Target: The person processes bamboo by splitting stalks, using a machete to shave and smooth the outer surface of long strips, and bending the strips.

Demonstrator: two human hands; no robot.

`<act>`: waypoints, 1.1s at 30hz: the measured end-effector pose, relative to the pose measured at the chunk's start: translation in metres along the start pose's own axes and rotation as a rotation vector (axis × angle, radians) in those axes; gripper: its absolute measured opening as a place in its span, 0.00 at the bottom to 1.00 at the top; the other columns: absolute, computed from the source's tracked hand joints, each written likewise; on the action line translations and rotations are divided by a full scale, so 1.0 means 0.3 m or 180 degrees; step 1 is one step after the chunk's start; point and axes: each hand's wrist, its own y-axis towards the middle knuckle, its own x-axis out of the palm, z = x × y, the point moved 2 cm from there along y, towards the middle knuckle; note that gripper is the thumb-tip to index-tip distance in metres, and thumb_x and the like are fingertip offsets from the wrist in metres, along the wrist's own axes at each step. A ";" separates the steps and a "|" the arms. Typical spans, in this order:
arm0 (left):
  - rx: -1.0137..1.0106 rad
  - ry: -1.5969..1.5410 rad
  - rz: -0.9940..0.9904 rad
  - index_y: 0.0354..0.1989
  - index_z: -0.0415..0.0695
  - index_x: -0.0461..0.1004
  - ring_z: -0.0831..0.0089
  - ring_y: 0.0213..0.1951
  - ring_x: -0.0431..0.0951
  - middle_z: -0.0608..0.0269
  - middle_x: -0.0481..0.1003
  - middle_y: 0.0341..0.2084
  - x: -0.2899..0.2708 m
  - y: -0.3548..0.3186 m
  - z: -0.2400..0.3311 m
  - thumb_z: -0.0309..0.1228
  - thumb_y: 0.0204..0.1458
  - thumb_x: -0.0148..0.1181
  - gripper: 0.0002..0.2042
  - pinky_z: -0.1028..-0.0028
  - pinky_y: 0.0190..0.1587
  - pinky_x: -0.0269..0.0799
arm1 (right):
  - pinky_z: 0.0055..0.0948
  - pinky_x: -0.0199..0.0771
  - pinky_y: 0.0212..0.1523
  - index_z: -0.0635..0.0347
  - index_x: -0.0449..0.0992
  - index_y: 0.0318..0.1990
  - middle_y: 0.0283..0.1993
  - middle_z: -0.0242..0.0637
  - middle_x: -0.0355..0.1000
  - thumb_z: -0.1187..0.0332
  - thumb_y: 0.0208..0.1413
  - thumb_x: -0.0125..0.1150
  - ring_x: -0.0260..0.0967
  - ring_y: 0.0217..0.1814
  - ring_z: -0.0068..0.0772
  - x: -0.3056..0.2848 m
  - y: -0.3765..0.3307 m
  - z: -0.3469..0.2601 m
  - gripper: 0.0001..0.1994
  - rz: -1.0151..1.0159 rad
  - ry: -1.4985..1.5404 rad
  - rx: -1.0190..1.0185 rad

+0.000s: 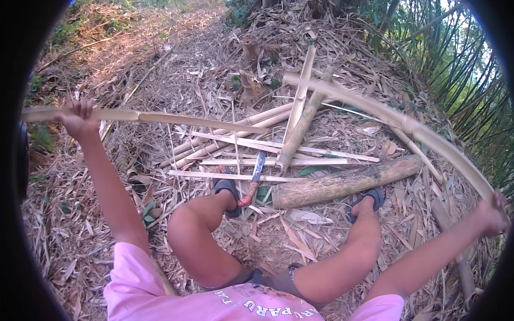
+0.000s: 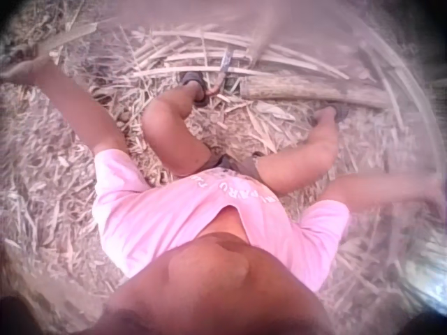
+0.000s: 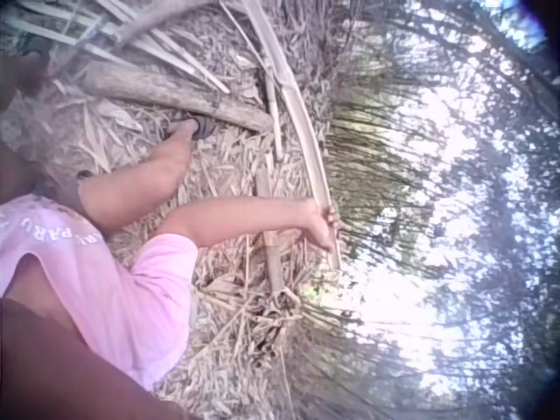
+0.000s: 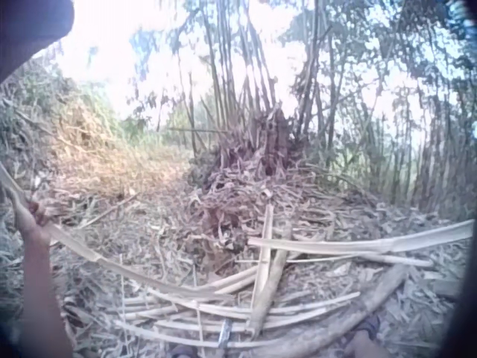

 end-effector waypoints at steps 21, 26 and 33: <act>-0.0541 0.0377 0.1359 0.23 0.50 0.53 0.80 0.14 0.47 0.75 0.52 0.14 -0.104 -0.299 -0.237 0.62 0.64 0.26 0.28 0.77 0.14 0.48 | 0.43 0.66 0.55 0.62 0.63 0.65 0.68 0.47 0.60 0.40 0.58 0.47 0.61 0.64 0.49 -0.720 -0.827 1.064 0.38 -0.0149 -0.3112 0.4471; -0.0729 0.0519 0.0661 0.24 0.51 0.55 0.82 0.15 0.52 0.75 0.53 0.15 0.166 -0.333 -0.210 0.60 0.65 0.31 0.26 0.80 0.14 0.51 | 0.42 0.60 0.65 0.71 0.65 0.61 0.62 0.60 0.65 0.61 0.55 0.66 0.63 0.64 0.57 -0.196 -1.342 0.761 0.31 -0.4758 -0.3488 0.0472; -0.1438 0.0466 -0.0118 0.40 0.40 0.60 0.75 0.25 0.64 0.63 0.61 0.25 0.487 -0.338 -0.226 0.63 0.62 0.31 0.32 0.77 0.24 0.67 | 0.43 0.73 0.50 0.65 0.70 0.57 0.49 0.50 0.75 0.62 0.63 0.57 0.74 0.50 0.51 0.021 -1.740 0.351 0.20 -0.5888 -0.1549 0.0200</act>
